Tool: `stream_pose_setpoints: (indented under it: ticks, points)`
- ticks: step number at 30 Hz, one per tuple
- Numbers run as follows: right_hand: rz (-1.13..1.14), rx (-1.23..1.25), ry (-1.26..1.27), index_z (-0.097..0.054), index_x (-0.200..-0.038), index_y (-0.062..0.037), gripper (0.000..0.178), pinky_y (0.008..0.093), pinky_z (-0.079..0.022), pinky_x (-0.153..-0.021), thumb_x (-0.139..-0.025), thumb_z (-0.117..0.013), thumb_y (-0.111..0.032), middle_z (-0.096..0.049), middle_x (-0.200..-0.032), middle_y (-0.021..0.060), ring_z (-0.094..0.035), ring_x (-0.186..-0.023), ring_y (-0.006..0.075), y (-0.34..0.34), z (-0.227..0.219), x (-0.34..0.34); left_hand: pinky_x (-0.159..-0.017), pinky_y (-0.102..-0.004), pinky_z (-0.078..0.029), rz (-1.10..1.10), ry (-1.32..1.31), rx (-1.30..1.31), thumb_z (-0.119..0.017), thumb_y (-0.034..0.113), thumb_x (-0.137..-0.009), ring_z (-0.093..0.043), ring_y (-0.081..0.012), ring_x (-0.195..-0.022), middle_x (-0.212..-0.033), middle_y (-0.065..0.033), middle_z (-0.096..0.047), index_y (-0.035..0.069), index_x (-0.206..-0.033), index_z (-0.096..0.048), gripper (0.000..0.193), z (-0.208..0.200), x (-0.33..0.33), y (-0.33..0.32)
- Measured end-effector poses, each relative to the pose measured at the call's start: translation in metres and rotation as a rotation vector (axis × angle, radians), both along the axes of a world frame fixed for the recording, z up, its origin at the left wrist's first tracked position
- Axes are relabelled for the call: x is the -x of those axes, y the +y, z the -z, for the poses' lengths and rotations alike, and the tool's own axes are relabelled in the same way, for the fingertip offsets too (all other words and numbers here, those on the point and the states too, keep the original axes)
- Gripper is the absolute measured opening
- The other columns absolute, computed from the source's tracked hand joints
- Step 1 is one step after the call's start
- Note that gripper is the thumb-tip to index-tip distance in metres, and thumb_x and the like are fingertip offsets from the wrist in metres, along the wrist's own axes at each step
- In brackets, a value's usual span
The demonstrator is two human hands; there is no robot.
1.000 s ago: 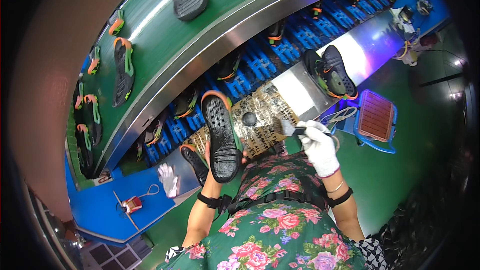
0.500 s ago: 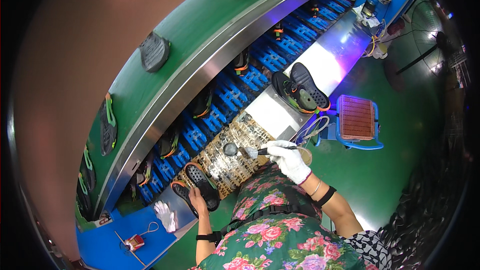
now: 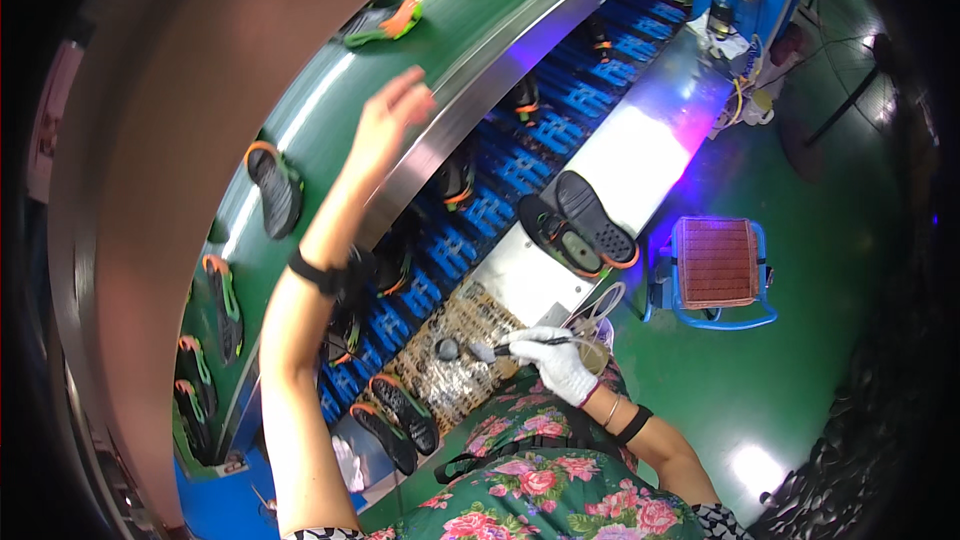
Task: Apply glue to the surfaces of shoe soles using a brush in a manufacturing environment.
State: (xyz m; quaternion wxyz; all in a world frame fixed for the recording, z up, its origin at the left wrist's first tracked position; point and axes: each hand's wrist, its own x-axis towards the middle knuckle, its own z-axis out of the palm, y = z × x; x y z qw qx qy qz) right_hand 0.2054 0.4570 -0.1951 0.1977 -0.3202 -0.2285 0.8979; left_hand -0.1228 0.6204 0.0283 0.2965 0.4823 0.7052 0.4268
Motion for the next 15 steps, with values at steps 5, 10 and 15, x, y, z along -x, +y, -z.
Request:
stream_pose_setpoints:
  ticks: [5,10,15]
  points:
    - [-0.037,-0.053,0.061,-0.077,-0.104,0.0029,0.018,0.0249,-0.056,-0.084,-0.087,-0.076,-0.003,-0.077,-0.099,0.0076,-0.071,-0.09,0.0126,0.016,-0.007,-0.008,-0.098,-0.0342,-0.049,-0.147,0.535,-0.037,-0.069,0.046,-0.094,-0.062,-0.0183,-0.104,-0.121,-0.0098,-0.065,0.003,-0.158,-0.034,0.084,0.017,0.142,0.133]
    - [0.029,-0.042,0.027,-0.076,-0.107,0.0028,0.019,0.025,-0.057,-0.085,-0.088,-0.076,-0.002,-0.076,-0.105,0.008,-0.071,-0.093,0.0137,0.044,-0.006,-0.028,-0.058,-0.0283,-0.057,-0.194,0.427,0.139,-0.08,0.045,-0.085,-0.067,-0.0157,-0.078,-0.114,-0.0112,-0.063,0.004,-0.139,-0.052,0.073,0.033,0.136,0.184]
    - [-0.108,-0.157,0.079,-0.076,-0.107,0.0016,0.019,0.0276,-0.056,-0.089,-0.089,-0.077,-0.004,-0.077,-0.104,0.0093,-0.071,-0.094,0.0132,0.044,-0.009,-0.02,-0.067,-0.0295,-0.059,-0.269,0.212,0.163,-0.076,0.037,-0.092,-0.063,-0.015,-0.093,-0.111,-0.0072,-0.062,0.006,-0.123,-0.06,0.047,0.024,0.184,0.129]
